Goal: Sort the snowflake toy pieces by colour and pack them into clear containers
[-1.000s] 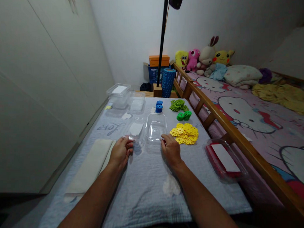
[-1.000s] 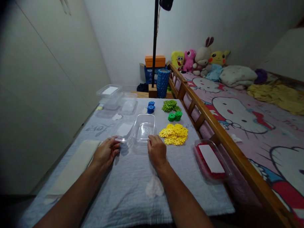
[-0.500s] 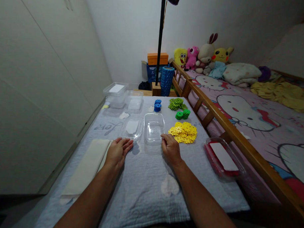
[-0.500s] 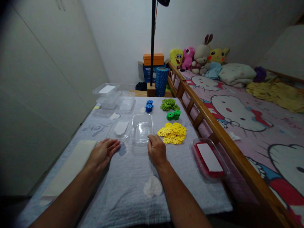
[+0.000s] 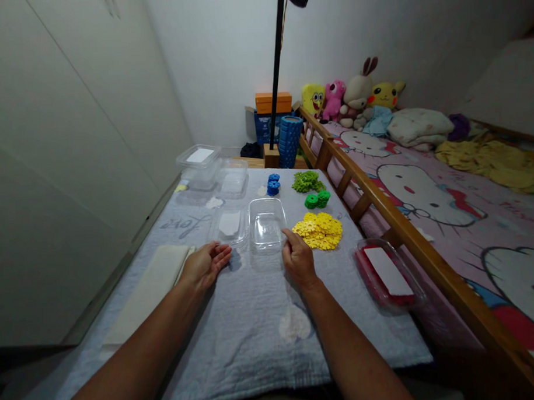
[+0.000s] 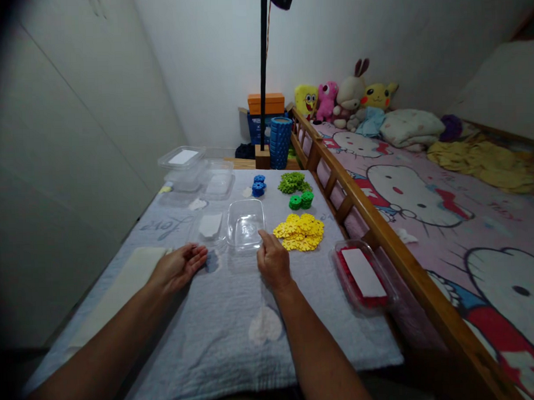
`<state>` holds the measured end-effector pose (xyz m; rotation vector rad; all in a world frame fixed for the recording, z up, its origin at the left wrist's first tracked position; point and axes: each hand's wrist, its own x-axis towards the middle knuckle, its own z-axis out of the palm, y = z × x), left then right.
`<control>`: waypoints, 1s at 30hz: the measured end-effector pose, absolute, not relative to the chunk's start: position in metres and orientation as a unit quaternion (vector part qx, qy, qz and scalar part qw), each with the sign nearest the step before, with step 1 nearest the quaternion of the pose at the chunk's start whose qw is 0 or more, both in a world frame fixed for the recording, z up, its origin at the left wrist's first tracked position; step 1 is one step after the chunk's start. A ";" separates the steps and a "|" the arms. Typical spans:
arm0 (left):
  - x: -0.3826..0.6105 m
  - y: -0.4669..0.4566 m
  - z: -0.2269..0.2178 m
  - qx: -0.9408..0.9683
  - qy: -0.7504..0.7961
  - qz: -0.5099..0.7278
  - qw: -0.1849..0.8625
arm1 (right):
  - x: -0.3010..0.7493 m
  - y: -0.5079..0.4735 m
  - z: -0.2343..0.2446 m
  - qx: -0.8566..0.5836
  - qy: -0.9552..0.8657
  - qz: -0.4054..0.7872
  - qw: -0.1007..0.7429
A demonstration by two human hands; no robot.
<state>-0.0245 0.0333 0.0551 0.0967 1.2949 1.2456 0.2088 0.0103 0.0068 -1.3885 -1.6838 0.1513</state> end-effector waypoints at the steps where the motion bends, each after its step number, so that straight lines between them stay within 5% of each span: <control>1: -0.024 0.033 0.055 0.045 0.567 0.541 0.620 | 0.210 0.011 0.008 -0.565 -0.681 0.055 0.464; 11: -0.006 -0.008 0.071 0.105 0.568 0.571 0.583 | 0.284 0.028 0.027 -0.701 -0.543 -0.116 0.447; 18: 0.029 -0.013 0.063 0.507 0.583 0.468 0.429 | 0.299 0.035 0.012 -0.775 -0.527 -0.071 0.341; 30: 0.044 0.009 0.029 0.680 0.551 0.428 0.225 | 0.301 0.038 0.004 -0.757 -0.530 -0.087 0.373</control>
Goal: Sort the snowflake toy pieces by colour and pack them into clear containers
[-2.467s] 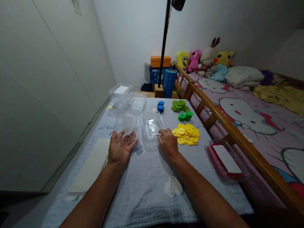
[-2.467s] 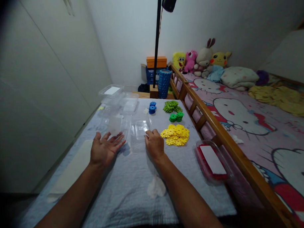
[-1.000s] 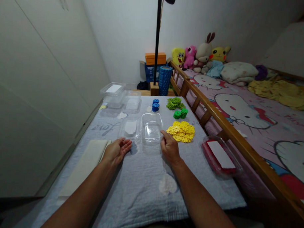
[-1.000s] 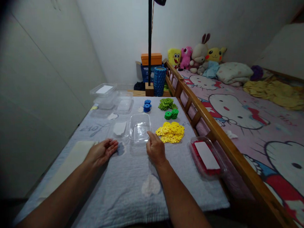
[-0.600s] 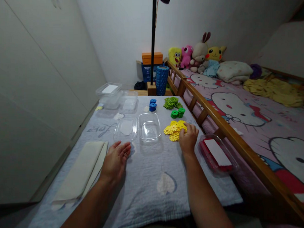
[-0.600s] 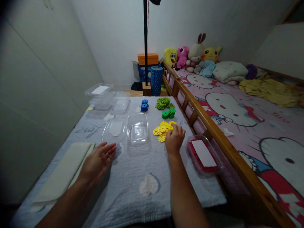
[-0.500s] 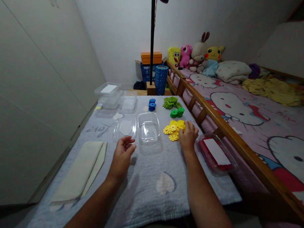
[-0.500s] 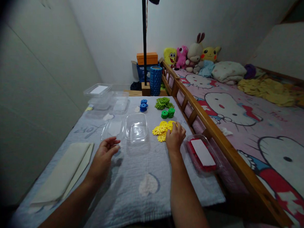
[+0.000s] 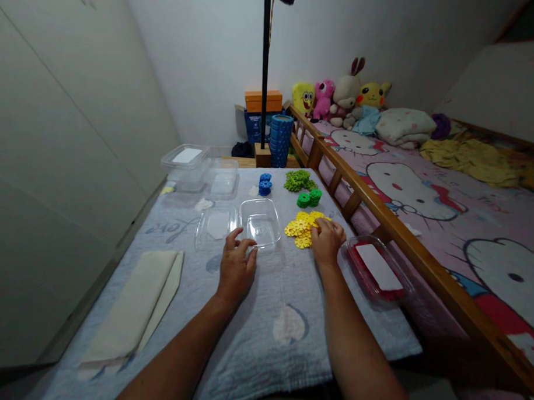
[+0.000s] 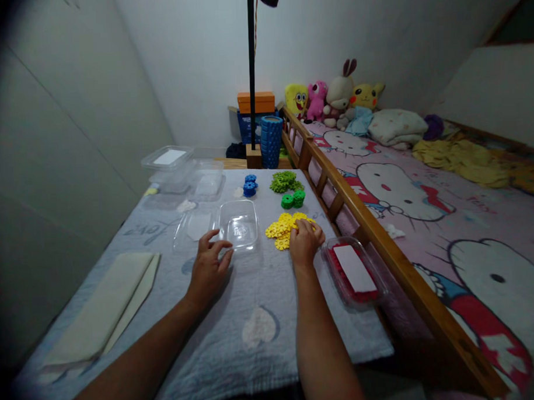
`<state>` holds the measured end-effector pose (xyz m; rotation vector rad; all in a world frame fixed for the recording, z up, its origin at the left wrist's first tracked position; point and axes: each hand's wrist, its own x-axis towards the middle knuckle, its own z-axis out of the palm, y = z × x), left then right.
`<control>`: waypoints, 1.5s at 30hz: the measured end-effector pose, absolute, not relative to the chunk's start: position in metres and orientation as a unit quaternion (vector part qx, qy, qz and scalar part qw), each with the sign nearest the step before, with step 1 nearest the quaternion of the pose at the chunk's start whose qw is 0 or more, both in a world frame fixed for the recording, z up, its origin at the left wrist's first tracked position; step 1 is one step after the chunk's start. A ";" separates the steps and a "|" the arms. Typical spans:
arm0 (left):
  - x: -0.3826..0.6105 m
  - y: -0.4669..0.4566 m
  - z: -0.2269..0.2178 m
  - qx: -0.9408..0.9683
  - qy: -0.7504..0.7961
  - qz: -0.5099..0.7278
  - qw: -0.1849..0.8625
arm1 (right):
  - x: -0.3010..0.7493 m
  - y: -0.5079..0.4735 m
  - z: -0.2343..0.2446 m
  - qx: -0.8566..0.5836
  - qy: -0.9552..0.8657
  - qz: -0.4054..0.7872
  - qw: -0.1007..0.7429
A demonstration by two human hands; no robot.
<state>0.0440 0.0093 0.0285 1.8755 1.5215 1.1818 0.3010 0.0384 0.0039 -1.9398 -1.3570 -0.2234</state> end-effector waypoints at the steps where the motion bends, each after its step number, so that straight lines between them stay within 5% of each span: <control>1: 0.043 0.010 0.028 0.683 0.548 0.430 0.222 | 0.300 0.038 0.005 -0.758 -0.527 -0.086 0.375; 11: 0.036 0.007 0.023 0.696 0.534 0.434 0.202 | 0.271 0.034 0.048 -0.659 -0.599 -0.013 0.454; 16: 0.035 0.005 0.023 0.680 0.529 0.450 0.236 | 0.231 0.035 0.060 -0.615 -0.667 0.075 0.413; 22: 0.032 0.004 0.024 0.661 0.519 0.471 0.268 | 0.213 0.033 0.053 -0.612 -0.703 0.049 0.359; 29: 0.034 0.010 0.025 0.616 0.529 0.496 0.307 | 0.239 0.039 0.044 -0.653 -0.646 -0.009 0.396; 36: 0.033 0.010 0.025 0.606 0.519 0.511 0.319 | 0.269 0.048 0.019 -0.730 -0.603 -0.113 0.301; 45: 0.032 0.011 0.025 0.612 0.513 0.512 0.318 | 0.267 0.047 0.012 -0.745 -0.597 -0.106 0.277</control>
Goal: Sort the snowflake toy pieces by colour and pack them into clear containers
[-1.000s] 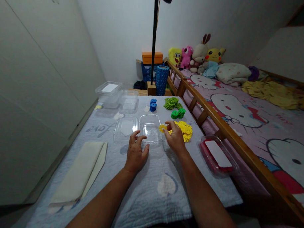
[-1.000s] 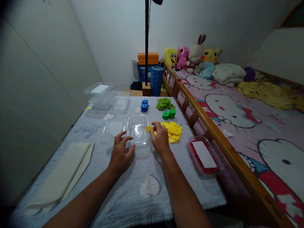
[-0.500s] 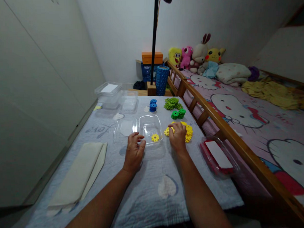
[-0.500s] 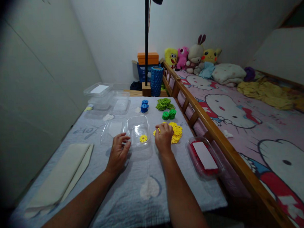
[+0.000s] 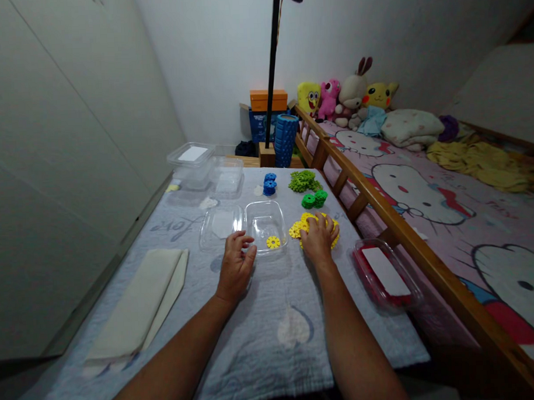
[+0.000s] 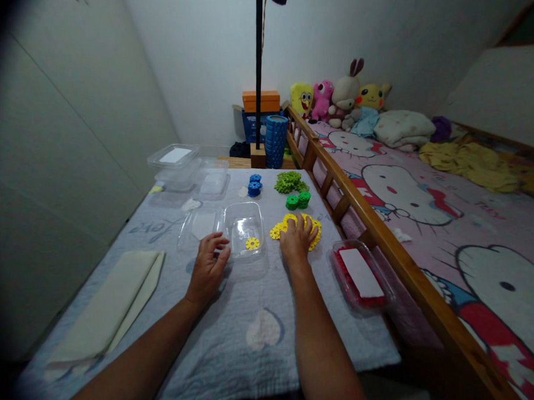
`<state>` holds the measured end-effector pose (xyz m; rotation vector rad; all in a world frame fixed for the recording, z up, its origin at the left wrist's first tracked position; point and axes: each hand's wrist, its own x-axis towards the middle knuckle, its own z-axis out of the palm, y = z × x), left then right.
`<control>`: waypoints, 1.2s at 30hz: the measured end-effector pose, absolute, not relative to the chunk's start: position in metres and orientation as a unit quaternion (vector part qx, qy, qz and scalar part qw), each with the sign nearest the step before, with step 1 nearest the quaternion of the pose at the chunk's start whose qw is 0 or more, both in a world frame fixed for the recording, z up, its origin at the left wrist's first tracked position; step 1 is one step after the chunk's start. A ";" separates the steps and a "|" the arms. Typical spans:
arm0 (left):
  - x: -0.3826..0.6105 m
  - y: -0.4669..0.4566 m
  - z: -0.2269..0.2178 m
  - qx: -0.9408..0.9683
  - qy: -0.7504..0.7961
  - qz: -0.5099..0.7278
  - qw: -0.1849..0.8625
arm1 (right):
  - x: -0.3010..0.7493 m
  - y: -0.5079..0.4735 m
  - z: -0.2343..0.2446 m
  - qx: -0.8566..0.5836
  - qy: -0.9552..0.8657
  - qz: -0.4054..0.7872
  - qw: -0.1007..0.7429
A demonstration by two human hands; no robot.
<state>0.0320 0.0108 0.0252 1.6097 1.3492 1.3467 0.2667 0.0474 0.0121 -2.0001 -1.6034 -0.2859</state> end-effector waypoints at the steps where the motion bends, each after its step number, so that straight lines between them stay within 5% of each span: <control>1: 0.032 0.011 0.026 0.609 0.513 0.513 0.321 | 0.267 0.047 0.014 -0.746 -0.594 -0.104 0.283; 7: 0.032 0.011 0.026 0.613 0.512 0.512 0.316 | 0.266 0.047 0.022 -0.749 -0.569 -0.054 0.336; 16: 0.030 0.014 0.019 0.652 0.503 0.496 0.275 | 0.234 0.036 0.045 -0.602 -0.577 0.068 0.547; 30: 0.029 0.013 0.018 0.661 0.509 0.486 0.262 | 0.224 0.034 0.039 -0.626 -0.638 0.023 0.447; 36: 0.029 0.013 0.017 0.655 0.508 0.493 0.266 | 0.273 0.036 0.045 -0.755 -0.529 -0.046 0.384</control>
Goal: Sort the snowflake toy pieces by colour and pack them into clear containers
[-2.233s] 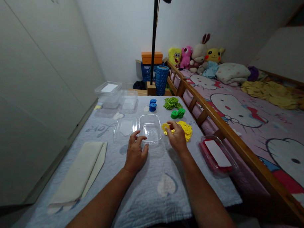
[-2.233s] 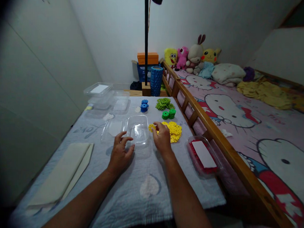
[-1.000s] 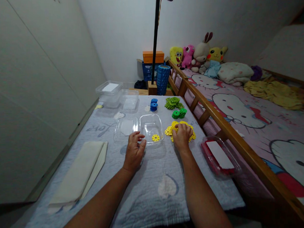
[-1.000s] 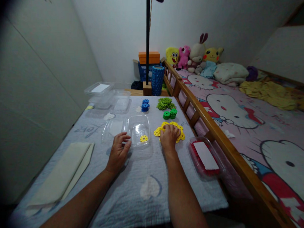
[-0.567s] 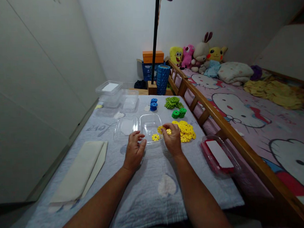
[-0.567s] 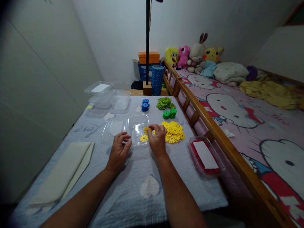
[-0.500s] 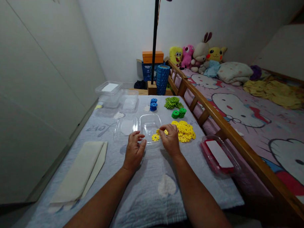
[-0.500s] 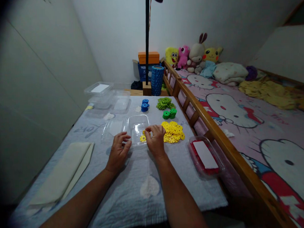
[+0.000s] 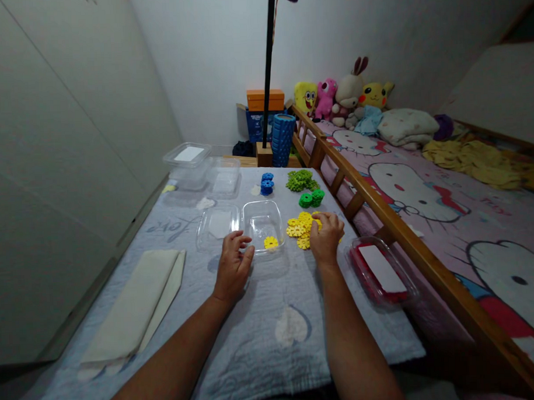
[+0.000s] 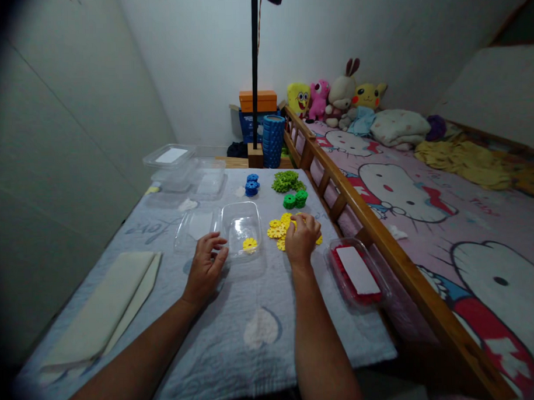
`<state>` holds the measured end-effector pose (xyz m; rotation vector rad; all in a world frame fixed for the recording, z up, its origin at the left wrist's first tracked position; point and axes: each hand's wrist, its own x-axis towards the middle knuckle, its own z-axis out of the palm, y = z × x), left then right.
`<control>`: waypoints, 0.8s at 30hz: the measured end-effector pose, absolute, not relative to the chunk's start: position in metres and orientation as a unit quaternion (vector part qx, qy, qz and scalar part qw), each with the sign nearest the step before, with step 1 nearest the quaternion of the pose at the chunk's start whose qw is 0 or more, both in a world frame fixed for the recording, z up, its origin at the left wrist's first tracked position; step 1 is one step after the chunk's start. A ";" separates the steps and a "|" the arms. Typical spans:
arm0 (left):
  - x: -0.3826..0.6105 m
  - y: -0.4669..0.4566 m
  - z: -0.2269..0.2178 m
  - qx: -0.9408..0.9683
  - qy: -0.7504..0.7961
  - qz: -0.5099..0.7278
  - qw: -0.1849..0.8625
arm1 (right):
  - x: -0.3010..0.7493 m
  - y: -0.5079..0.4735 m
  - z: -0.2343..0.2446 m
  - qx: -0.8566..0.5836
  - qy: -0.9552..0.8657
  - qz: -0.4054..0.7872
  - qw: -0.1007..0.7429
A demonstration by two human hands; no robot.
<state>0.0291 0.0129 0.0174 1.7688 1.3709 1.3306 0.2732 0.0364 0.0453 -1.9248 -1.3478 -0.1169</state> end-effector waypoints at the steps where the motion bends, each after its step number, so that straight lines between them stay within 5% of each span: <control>1: 0.029 0.013 0.017 0.656 0.507 0.492 0.266 | 0.281 0.036 0.045 -0.783 -0.509 -0.049 0.354; 6: 0.029 0.014 0.018 0.659 0.506 0.490 0.262 | 0.298 0.032 0.037 -0.846 -0.485 -0.012 0.221; 14: 0.030 0.013 0.020 0.660 0.508 0.489 0.259 | 0.295 0.034 0.037 -0.856 -0.487 -0.007 0.176; 20: 0.029 0.012 0.020 0.659 0.510 0.487 0.261 | 0.297 0.033 0.041 -0.848 -0.488 -0.002 0.207; 24: 0.029 0.012 0.020 0.659 0.509 0.486 0.266 | 0.302 0.035 0.041 -0.797 -0.502 0.039 0.333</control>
